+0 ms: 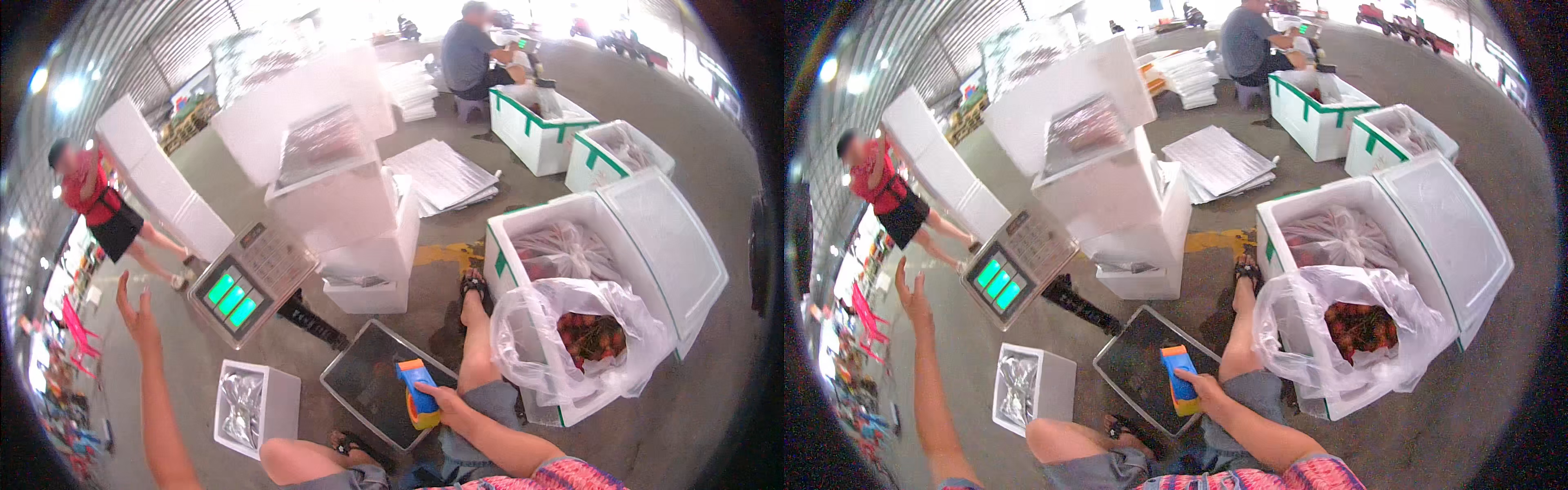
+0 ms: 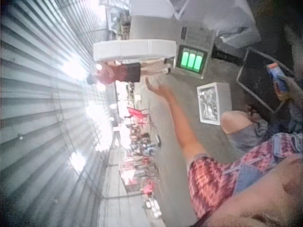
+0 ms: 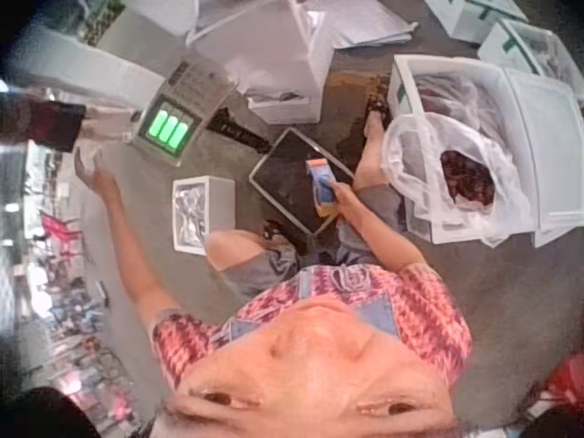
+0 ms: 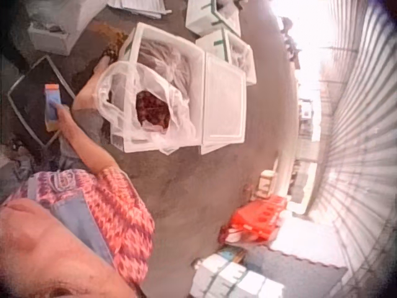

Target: The person sorts rambutan from a large bin into a small foam box by hand, removing stems and leaves, and then seals the box using a tape dispenser.

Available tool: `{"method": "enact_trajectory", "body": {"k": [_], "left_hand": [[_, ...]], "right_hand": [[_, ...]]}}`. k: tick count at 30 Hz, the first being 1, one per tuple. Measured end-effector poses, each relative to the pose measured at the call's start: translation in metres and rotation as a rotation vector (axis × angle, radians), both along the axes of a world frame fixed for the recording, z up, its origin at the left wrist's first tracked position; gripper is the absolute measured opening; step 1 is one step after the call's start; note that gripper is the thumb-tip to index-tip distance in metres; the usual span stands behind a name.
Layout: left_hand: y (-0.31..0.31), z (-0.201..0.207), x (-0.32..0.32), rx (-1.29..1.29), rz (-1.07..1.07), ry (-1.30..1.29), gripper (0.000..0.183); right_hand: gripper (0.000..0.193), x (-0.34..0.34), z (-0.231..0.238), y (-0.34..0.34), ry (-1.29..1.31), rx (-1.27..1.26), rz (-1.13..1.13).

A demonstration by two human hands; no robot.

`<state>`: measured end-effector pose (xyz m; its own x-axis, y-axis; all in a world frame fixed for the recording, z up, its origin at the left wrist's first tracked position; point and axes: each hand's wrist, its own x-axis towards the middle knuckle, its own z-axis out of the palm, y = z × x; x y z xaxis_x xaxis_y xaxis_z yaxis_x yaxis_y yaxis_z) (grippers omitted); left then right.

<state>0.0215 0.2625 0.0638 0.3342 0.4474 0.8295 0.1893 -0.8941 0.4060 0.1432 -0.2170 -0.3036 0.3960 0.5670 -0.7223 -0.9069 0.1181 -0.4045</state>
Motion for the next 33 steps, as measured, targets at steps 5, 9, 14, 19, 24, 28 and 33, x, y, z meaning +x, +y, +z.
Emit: {"method": "enact_trajectory", "body": {"k": [5, 9, 14, 19, 24, 28, 33], "left_hand": [[-0.117, 0.045, 0.111, 0.588, -0.036, 0.283, 0.056], [-0.188, 0.059, 0.166, 0.591, -0.091, 0.442, 0.055], [-0.168, 0.086, 0.217, 0.764, 0.057, 0.554, 0.062], [-0.128, 0.126, 0.277, 0.781, 0.166, 0.551, 0.068], [-0.089, 0.158, 0.348, 0.721, 0.133, 0.487, 0.067], [-0.046, 0.169, 0.381, 0.558, -0.058, 0.584, 0.079], [-0.082, 0.139, 0.407, 0.431, 0.037, 0.843, 0.099]], "right_hand": [[0.056, -0.004, 0.005, 0.014, -0.046, -0.048, 0.049], [0.060, -0.005, -0.003, 0.013, -0.075, -0.024, 0.079], [0.046, -0.008, 0.002, 0.015, -0.203, 0.111, -0.102], [0.039, 0.003, -0.002, 0.011, -0.153, 0.165, -0.001], [0.042, 0.003, 0.005, 0.008, -0.122, 0.176, -0.066], [0.048, 0.006, 0.022, 0.011, -0.073, 0.176, -0.025], [0.053, 0.016, 0.018, 0.002, -0.047, 0.126, -0.034]]}}
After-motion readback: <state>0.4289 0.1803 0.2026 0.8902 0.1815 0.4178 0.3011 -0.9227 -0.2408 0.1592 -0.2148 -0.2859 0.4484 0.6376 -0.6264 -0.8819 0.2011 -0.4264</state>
